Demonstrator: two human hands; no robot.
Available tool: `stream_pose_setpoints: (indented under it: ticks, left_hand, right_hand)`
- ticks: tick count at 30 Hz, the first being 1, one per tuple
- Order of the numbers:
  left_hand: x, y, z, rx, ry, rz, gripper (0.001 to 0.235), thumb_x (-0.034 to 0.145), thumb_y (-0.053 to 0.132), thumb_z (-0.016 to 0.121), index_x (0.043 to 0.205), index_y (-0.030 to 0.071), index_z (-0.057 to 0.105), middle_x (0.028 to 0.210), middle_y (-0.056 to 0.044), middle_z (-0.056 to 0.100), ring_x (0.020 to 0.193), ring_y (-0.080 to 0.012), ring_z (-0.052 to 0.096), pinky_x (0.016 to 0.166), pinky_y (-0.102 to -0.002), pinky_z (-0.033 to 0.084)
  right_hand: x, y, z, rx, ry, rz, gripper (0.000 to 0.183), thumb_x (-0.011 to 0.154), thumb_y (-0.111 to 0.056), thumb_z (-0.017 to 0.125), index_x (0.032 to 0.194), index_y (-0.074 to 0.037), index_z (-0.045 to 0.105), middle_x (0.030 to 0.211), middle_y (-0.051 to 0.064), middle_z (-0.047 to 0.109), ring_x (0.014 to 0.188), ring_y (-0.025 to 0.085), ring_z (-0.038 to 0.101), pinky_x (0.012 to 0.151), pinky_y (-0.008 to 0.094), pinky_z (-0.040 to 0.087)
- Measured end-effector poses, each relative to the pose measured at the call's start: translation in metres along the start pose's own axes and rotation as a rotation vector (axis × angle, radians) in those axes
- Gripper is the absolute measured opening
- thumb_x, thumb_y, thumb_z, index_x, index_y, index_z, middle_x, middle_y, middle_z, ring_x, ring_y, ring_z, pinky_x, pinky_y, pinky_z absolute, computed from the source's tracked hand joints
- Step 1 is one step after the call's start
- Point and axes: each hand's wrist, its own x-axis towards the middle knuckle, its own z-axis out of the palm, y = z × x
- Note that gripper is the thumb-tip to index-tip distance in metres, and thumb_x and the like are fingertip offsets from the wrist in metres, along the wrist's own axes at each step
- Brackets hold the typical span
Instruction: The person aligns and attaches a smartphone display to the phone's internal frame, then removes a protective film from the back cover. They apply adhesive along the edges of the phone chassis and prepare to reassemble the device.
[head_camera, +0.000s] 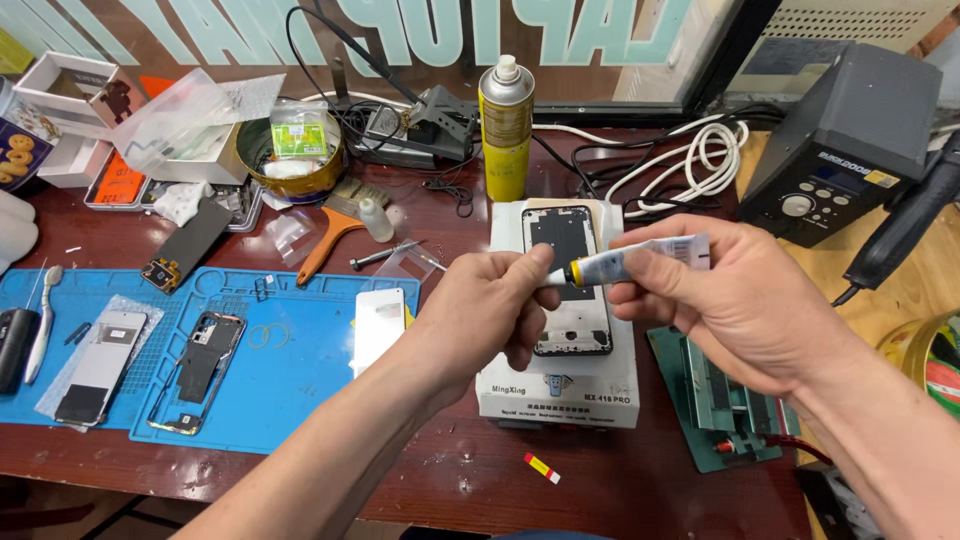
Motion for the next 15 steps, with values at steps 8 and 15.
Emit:
stream_pose_setpoints:
  ticks: [8,15]
  left_hand:
    - [0.001,-0.009,-0.04,-0.443,-0.026,-0.018,0.014,0.096,0.017,0.062,0.1,0.004,0.06,0.085,-0.009,0.067,0.073,-0.0196,0.067,0.07,-0.034,0.06]
    - [0.029,-0.089,-0.171,-0.282,0.674,-0.148,0.025,0.099,0.029,0.068,0.09,0.007,0.061,0.079,-0.002,0.061,0.07,-0.0158,0.057,0.065,-0.034,0.053]
  right_hand:
    - [0.02,-0.006,0.044,-0.197,-0.028,-0.007,0.029,0.085,-0.007,0.074,0.112,0.004,0.076,0.092,0.012,0.075,0.077,0.018,0.071,0.07,0.032,0.061]
    - [0.039,-0.009,0.022,-0.075,0.216,-0.088,0.021,0.092,-0.005,0.068,0.113,0.001,0.068,0.095,0.011,0.071,0.081,0.017,0.069,0.075,0.032,0.06]
